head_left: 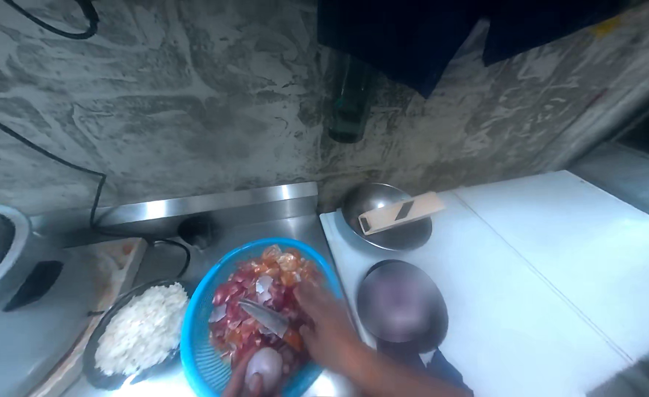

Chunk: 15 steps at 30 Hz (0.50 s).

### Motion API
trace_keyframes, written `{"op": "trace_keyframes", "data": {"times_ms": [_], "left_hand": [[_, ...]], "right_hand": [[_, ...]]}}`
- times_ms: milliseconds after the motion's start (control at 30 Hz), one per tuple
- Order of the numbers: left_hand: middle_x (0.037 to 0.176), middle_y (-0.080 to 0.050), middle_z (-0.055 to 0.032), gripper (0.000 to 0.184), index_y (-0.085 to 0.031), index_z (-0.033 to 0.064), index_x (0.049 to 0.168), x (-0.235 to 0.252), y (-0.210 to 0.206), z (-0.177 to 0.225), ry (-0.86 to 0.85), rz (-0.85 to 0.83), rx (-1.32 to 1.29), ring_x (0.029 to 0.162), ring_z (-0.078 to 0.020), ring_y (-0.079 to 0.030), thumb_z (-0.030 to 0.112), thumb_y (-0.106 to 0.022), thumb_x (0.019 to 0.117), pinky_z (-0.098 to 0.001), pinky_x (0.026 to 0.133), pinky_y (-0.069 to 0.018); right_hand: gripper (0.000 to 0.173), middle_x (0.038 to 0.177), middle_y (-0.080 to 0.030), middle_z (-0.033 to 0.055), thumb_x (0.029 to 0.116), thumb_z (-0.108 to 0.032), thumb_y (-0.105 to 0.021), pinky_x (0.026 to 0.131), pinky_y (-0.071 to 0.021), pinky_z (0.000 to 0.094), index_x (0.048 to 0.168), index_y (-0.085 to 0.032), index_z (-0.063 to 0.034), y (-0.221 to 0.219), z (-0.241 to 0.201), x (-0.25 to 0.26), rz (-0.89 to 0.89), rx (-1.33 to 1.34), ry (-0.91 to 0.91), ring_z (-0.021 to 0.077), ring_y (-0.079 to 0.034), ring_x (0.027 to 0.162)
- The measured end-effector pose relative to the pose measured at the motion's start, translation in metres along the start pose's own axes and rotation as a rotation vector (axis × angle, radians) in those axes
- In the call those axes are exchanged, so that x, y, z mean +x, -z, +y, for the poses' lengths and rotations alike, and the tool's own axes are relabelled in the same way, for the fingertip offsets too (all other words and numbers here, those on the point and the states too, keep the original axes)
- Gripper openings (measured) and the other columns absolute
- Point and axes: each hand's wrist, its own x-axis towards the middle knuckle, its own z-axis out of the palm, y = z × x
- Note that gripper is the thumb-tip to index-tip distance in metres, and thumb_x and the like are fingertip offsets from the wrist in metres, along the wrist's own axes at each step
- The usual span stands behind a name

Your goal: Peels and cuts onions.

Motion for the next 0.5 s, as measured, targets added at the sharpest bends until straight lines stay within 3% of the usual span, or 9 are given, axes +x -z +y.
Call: {"op": "trace_keyframes", "data": {"times_ms": [33, 67, 133, 200, 233, 300, 367, 433, 500], "left_hand": [[0.131, -0.061, -0.0208, 0.053, -0.039, -0.0072, 0.146, 0.001, -0.003, 0.0, -0.029, -0.01, 0.01, 0.105, -0.0297, -0.069, 0.02, -0.053, 0.1036, -0.0484, 0.086, -0.0603], [0.133, -0.06, -0.0213, 0.054, -0.039, -0.0082, 0.147, 0.001, -0.006, 0.001, -0.076, -0.017, 0.048, 0.107, -0.0301, -0.068, 0.018, -0.056, 0.1021, -0.0487, 0.088, -0.0602], [0.141, -0.056, -0.0252, 0.062, -0.036, -0.0106, 0.151, 0.001, -0.008, -0.002, -0.209, -0.105, 0.212, 0.116, -0.0309, -0.066, 0.016, -0.06, 0.1007, -0.0478, 0.096, -0.0582], [0.144, -0.053, -0.0256, 0.064, -0.03, -0.0134, 0.152, -0.004, -0.021, 0.002, -0.294, -0.279, 0.437, 0.123, -0.0251, -0.064, 0.01, -0.059, 0.1005, -0.042, 0.105, -0.0545], [0.145, -0.054, -0.0246, 0.061, -0.035, -0.0133, 0.151, -0.007, -0.027, 0.003, -0.304, -0.342, 0.507, 0.123, -0.0241, -0.064, 0.008, -0.061, 0.1001, -0.0415, 0.106, -0.0544], [0.133, -0.065, -0.0182, 0.045, -0.054, -0.0071, 0.141, -0.013, -0.032, 0.003, -0.279, -0.345, 0.622, 0.11, -0.02, -0.071, 0.007, -0.062, 0.0991, -0.0392, 0.097, -0.0597], [0.108, -0.075, -0.0119, 0.025, -0.068, -0.0032, 0.122, -0.016, -0.023, 0.002, -0.233, -0.269, 0.669, 0.09, -0.0164, -0.075, 0.007, -0.061, 0.0997, -0.0365, 0.084, -0.0631], [0.088, -0.075, -0.0091, 0.019, -0.07, -0.0028, 0.112, -0.024, 0.002, -0.006, -0.194, -0.173, 0.707, 0.074, -0.0146, -0.072, 0.006, -0.06, 0.0987, -0.0347, 0.072, -0.0624], [0.077, -0.071, -0.008, 0.019, -0.071, -0.0012, 0.111, -0.041, 0.035, -0.02, -0.127, -0.07, 0.784, 0.064, -0.0137, -0.068, 0.009, -0.06, 0.0985, -0.0343, 0.064, -0.0595]], "right_hand": [[0.065, 0.164, -0.033, 0.0073, 0.0953, -0.026, -0.06, 0.116, -0.0318, 0.0601, 0.158, -0.042, -0.0222, 0.002, 0.0, -0.001, -0.037, 0.019, -0.011, 0.0291, -0.03, 0.151], [0.066, 0.166, -0.031, 0.007, 0.0968, -0.031, -0.06, 0.119, -0.0305, 0.0566, 0.159, -0.039, -0.0187, 0.003, -0.002, -0.005, -0.042, 0.095, 0.0, 0.0266, -0.028, 0.152], [0.066, 0.154, -0.048, 0.0115, 0.1004, -0.038, -0.06, 0.114, -0.0434, 0.0426, 0.156, -0.041, -0.0076, 0.002, -0.007, -0.02, -0.07, 0.419, 0.026, 0.0198, -0.05, 0.138], [0.07, 0.147, -0.051, 0.0169, 0.099, -0.035, -0.063, 0.097, -0.0563, 0.0435, 0.156, -0.036, -0.0056, -0.002, -0.008, -0.034, -0.178, 0.795, -0.027, 0.0238, -0.062, 0.122], [0.068, 0.147, -0.05, 0.0161, 0.0979, -0.033, -0.065, 0.091, -0.0595, 0.0465, 0.155, -0.038, -0.0084, -0.005, -0.005, -0.04, -0.201, 0.911, -0.078, 0.0257, -0.063, 0.118], [0.047, 0.126, -0.064, 0.0147, 0.0983, -0.025, -0.065, 0.074, -0.0619, 0.0453, 0.141, -0.053, -0.0073, -0.004, 0.004, -0.051, -0.101, 0.998, -0.209, 0.0261, -0.07, 0.096], [0.035, 0.105, -0.07, 0.0137, 0.1001, -0.019, -0.061, 0.063, -0.0608, 0.0404, 0.131, -0.059, -0.003, 0.008, 0.026, -0.065, 0.107, 0.929, -0.251, 0.0232, -0.07, 0.078], [0.034, 0.106, -0.07, 0.012, 0.0986, -0.014, -0.061, 0.071, -0.0604, 0.0353, 0.129, -0.06, 0.0019, 0.02, 0.065, -0.082, 0.414, 0.686, -0.188, 0.016, -0.069, 0.082], [0.038, 0.122, -0.065, 0.0195, 0.0981, -0.013, -0.061, 0.096, -0.0545, 0.038, 0.129, -0.059, 0.0085, 0.033, 0.108, -0.099, 0.651, 0.39, -0.129, 0.0195, -0.065, 0.11]]}}
